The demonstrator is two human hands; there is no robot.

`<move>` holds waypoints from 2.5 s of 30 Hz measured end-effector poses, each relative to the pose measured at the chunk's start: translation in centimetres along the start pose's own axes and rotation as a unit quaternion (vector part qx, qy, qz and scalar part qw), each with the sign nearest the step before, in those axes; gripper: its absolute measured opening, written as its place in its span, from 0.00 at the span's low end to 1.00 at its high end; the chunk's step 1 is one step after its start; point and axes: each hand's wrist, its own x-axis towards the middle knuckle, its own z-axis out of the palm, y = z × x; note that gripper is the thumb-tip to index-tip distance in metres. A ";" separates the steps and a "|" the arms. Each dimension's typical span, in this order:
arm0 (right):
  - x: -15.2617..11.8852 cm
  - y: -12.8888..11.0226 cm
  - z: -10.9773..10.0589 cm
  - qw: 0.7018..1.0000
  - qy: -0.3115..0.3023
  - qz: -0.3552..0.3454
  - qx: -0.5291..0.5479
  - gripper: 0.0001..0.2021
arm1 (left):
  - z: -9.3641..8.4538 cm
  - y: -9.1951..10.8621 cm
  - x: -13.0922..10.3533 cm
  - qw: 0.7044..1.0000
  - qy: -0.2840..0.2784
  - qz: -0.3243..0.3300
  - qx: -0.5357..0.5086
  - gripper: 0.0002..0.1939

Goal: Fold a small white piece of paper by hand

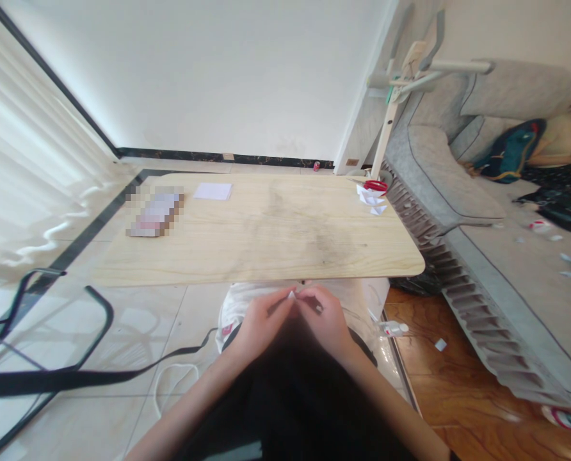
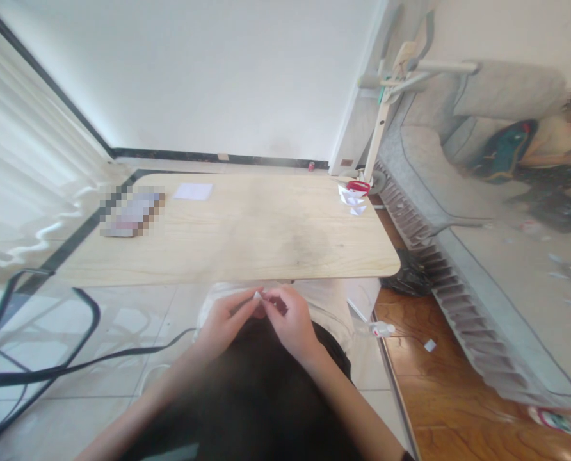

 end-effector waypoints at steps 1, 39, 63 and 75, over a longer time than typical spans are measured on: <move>0.0 0.1 0.0 1.000 0.004 0.005 0.013 0.03 | 0.0 0.2 -0.1 1.000 -0.013 -0.002 -0.016 0.17; 0.1 -1.1 -0.7 0.998 -0.001 -0.028 0.063 0.12 | -0.2 -0.9 0.3 0.998 0.038 0.028 0.049 0.13; 0.0 -0.5 0.2 0.979 0.029 0.097 0.174 0.06 | 0.1 1.1 0.1 0.997 0.040 -0.035 -0.060 0.11; -0.1 -0.4 -0.1 0.998 0.042 -0.031 0.040 0.07 | 0.4 0.4 0.0 0.995 0.023 -0.035 -0.087 0.14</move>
